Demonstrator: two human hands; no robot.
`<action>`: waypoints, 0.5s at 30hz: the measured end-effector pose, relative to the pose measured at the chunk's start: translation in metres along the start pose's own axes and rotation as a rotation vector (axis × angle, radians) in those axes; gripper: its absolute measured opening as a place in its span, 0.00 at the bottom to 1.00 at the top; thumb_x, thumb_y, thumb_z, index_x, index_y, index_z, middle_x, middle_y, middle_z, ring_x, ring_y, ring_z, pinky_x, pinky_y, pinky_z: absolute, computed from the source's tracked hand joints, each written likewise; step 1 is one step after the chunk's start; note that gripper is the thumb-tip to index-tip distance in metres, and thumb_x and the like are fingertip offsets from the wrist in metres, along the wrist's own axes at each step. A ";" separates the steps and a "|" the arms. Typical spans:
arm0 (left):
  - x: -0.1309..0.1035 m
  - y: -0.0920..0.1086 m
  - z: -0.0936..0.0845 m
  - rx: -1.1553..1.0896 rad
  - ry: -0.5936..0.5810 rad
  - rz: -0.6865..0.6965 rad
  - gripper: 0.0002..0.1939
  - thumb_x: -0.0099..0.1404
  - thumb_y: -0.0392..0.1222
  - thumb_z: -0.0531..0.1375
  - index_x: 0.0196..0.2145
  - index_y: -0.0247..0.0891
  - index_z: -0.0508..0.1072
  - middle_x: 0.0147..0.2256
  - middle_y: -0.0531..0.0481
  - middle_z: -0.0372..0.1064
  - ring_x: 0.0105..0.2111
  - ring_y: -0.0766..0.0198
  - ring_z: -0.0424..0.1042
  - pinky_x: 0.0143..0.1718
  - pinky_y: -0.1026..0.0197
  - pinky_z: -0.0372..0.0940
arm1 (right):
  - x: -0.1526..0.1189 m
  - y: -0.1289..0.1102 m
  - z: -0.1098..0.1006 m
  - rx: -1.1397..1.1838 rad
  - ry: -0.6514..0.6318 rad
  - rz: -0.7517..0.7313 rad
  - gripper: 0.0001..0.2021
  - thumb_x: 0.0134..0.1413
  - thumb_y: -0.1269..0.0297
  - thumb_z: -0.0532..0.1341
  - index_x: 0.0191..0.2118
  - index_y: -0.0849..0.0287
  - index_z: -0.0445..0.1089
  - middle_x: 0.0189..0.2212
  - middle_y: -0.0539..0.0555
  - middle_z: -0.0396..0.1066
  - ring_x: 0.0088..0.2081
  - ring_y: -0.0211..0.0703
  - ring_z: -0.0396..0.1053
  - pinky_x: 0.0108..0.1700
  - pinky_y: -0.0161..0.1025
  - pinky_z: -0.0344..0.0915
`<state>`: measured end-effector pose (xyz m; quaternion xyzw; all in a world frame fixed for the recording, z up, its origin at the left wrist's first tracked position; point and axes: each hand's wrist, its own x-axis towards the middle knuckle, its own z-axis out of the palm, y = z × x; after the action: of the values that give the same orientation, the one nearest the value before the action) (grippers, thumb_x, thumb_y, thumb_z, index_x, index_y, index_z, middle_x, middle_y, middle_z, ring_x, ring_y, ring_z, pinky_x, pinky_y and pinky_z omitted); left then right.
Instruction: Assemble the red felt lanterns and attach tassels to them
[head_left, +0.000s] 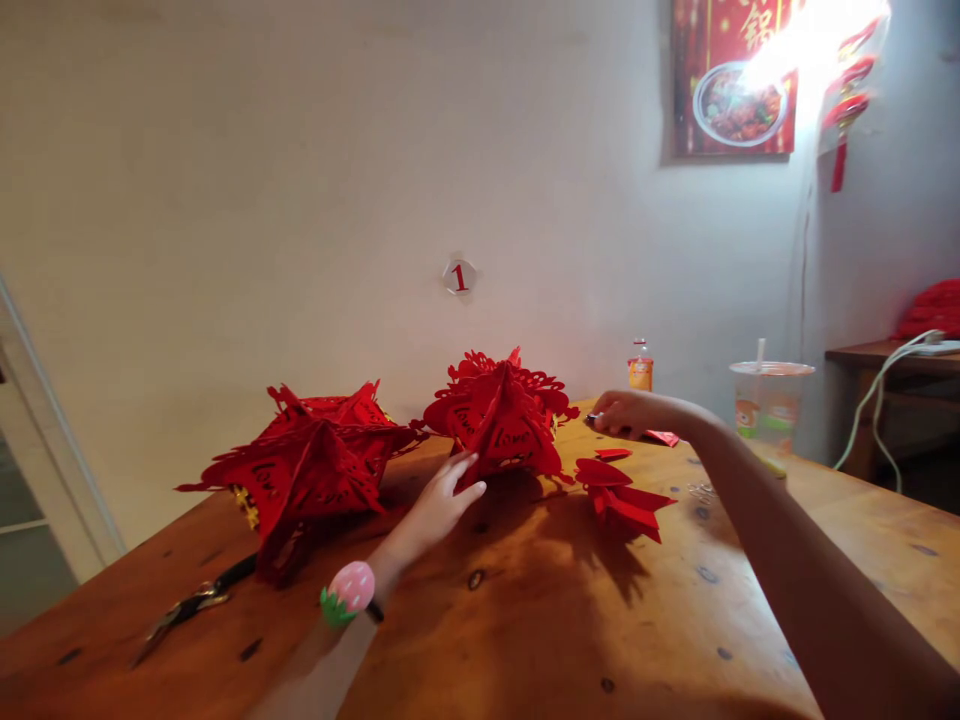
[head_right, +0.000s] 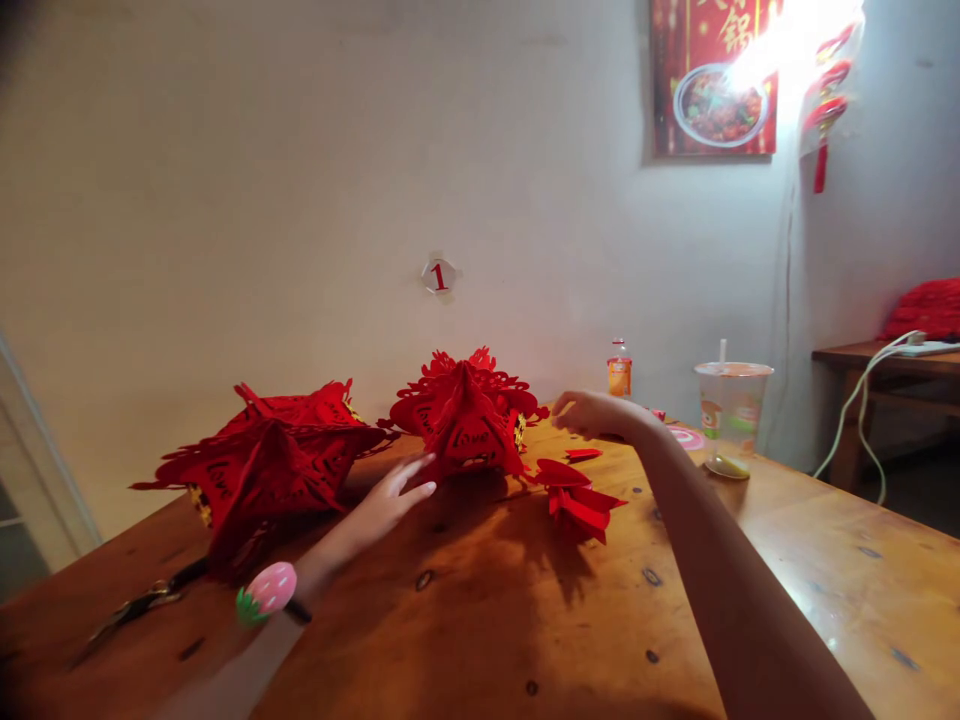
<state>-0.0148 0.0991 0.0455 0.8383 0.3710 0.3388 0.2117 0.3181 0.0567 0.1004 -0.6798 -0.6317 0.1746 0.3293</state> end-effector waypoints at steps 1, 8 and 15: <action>0.000 0.003 -0.002 -0.010 0.013 0.024 0.26 0.59 0.45 0.53 0.54 0.34 0.63 0.57 0.42 0.57 0.58 0.59 0.54 0.61 0.54 0.45 | -0.001 -0.009 0.008 0.019 -0.116 -0.053 0.12 0.41 0.61 0.62 0.36 0.57 0.70 0.30 0.53 0.72 0.29 0.38 0.68 0.25 0.31 0.63; -0.005 0.033 -0.013 -0.047 0.110 0.177 0.22 0.61 0.45 0.51 0.53 0.39 0.64 0.57 0.47 0.56 0.58 0.60 0.52 0.60 0.55 0.46 | -0.007 -0.045 0.045 -0.260 -0.282 -0.302 0.09 0.42 0.60 0.62 0.31 0.57 0.71 0.28 0.50 0.72 0.30 0.40 0.67 0.31 0.34 0.62; -0.008 0.045 -0.025 0.086 0.261 0.241 0.15 0.61 0.42 0.54 0.46 0.41 0.68 0.50 0.48 0.61 0.53 0.60 0.59 0.56 0.56 0.52 | 0.000 -0.051 0.051 -0.160 -0.051 -0.261 0.07 0.44 0.61 0.59 0.25 0.58 0.70 0.21 0.49 0.69 0.23 0.37 0.66 0.25 0.32 0.61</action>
<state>-0.0159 0.0670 0.0866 0.8340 0.3062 0.4514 0.0836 0.2470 0.0679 0.0972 -0.6115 -0.7345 0.0965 0.2778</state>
